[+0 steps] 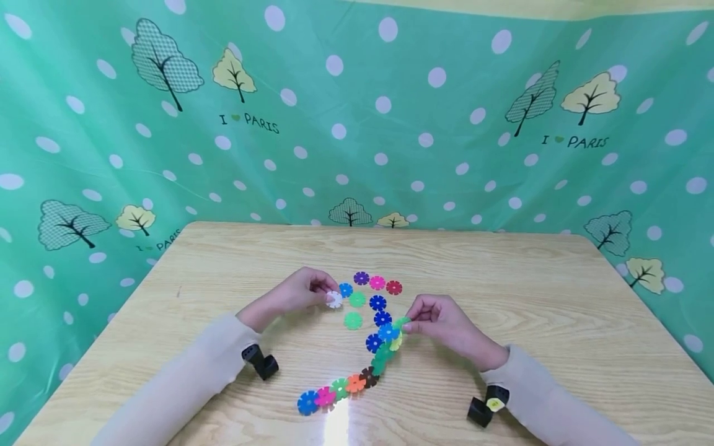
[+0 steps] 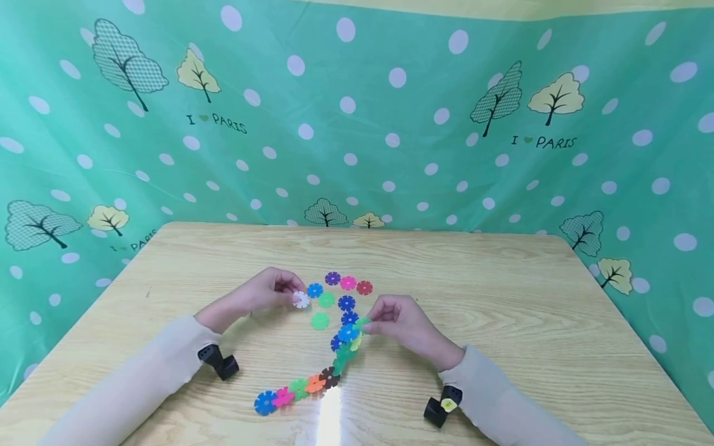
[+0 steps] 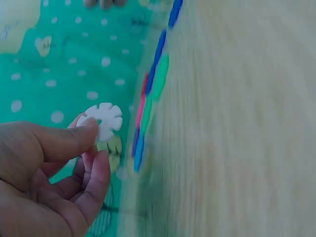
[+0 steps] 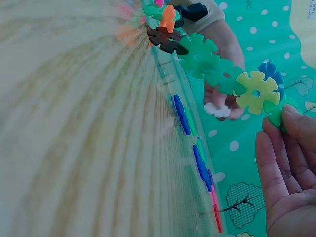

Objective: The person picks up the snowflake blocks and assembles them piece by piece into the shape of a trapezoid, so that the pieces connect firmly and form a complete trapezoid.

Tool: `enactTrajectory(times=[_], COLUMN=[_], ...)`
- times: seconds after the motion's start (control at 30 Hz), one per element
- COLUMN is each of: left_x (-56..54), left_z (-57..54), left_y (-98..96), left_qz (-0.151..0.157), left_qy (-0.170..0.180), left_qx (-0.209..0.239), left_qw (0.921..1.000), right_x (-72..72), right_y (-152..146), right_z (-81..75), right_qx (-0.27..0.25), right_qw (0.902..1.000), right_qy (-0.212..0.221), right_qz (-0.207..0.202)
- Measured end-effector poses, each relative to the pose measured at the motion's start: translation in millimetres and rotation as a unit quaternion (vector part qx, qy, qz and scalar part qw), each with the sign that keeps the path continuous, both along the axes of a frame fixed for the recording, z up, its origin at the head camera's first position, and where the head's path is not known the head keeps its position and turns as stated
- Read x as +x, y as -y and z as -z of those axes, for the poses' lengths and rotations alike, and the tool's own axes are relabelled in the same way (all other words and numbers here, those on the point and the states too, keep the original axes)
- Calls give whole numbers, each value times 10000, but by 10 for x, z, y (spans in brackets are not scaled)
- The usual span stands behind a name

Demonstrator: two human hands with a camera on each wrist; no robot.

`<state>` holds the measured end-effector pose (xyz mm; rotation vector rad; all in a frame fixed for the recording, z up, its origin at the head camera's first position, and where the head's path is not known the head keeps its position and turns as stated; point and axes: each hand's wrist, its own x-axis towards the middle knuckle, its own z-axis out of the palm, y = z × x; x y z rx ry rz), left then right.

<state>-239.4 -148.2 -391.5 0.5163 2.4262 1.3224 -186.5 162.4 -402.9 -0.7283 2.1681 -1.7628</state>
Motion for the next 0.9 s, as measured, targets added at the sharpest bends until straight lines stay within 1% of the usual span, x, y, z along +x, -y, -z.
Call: enactTrajectory(times=[0.07,0.17,0.3,0.43,0.53,0.67,0.9], left_x=[117,283,479,616,675,720,744], left_z=[-34,-57,-86,-101,-94,-80,-52], left_y=[-75,-181,-290,-370,-416,-463,-499], left_qz=[137,295,290,166,93,69,97], left_qy=[2,-34,-56,-35,-14,-9,-48], left_qx=[154,398,664,870,1060,1207,1136], left_qw=[9998,9988,9974,9961,9943,9927,9935], right_x=[2,8,14,7,-4,-12,0], right_y=[-2,-3,-2,-5,-8,-6,10], right_z=[8,15,15,15,23,31,58], right_qx=[8,10,-35,-80,-97,-153,-188], right_qw=[10000,10000,10000,9999,9999,9999,9998], right_qy=[-19,-13,31,63,49,26,89], right_qz=[-3,11,21,23,26,-5,14])
